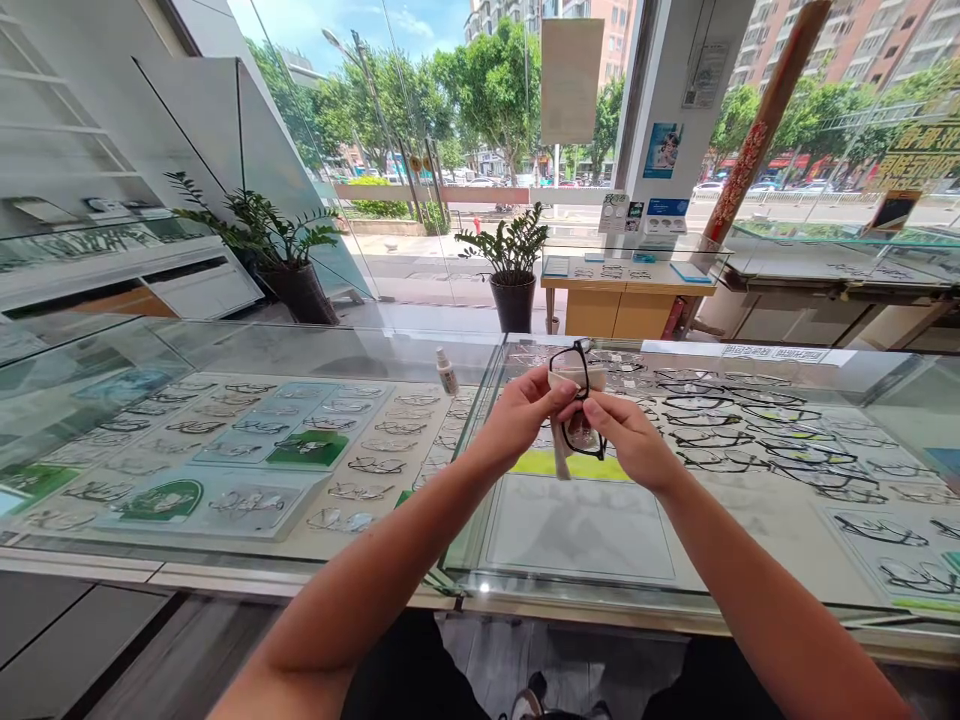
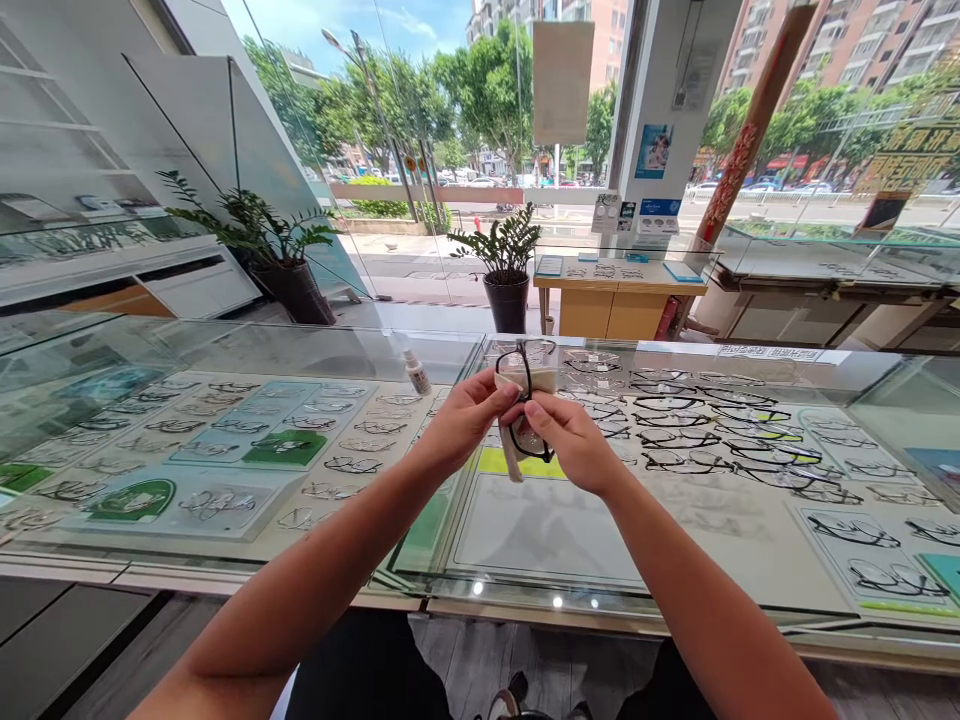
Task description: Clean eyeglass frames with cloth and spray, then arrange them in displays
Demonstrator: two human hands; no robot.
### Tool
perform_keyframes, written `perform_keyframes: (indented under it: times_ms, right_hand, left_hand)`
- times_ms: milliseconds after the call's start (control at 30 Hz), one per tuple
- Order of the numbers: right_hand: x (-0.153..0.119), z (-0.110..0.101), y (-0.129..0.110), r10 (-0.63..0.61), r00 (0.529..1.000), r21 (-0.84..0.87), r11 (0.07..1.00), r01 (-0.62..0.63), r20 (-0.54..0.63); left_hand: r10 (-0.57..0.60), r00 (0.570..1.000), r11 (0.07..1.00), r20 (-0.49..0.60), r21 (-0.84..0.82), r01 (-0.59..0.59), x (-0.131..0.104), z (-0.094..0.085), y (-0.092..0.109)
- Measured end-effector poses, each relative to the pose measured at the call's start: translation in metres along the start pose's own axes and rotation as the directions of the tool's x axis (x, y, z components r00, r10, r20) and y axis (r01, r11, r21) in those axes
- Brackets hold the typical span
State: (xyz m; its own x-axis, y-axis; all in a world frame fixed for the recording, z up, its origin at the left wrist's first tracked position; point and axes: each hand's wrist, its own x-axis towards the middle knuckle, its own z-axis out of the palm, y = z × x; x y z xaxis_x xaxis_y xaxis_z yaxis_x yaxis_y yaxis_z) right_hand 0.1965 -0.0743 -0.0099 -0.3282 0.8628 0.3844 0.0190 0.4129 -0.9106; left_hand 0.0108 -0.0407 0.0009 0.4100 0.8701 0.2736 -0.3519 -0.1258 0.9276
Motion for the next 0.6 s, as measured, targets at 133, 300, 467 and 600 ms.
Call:
perform_keyframes:
  times_ms: [133, 300, 467, 600]
  right_hand:
    - [0.002, -0.0015, 0.0045, 0.051, 0.998, 0.022, 0.998, -0.051, 0.022]
    - [0.0028, -0.0012, 0.0061, 0.015, 1.0, 0.011, 1.0, -0.015, 0.011]
    - [0.0023, -0.0009, 0.0056, -0.023, 0.999, -0.012, 1.0, 0.023, 0.029]
    - [0.0019, -0.0031, 0.0068, -0.024, 0.999, -0.07, 0.997, 0.027, 0.04]
  left_hand:
    - [-0.039, 0.999, 0.997, 0.018, -0.068, 0.04, 0.0012, -0.0011, -0.001]
    - [-0.108, 0.994, 0.972, 0.037, -0.207, 0.113, 0.0035, -0.004, 0.0002]
    - [-0.133, 0.99, 0.964, 0.049, -0.227, 0.141, 0.0053, -0.0045, -0.0008]
    - [-0.135, 0.991, 0.973, 0.022, -0.183, 0.137, 0.0058, -0.0046, -0.0044]
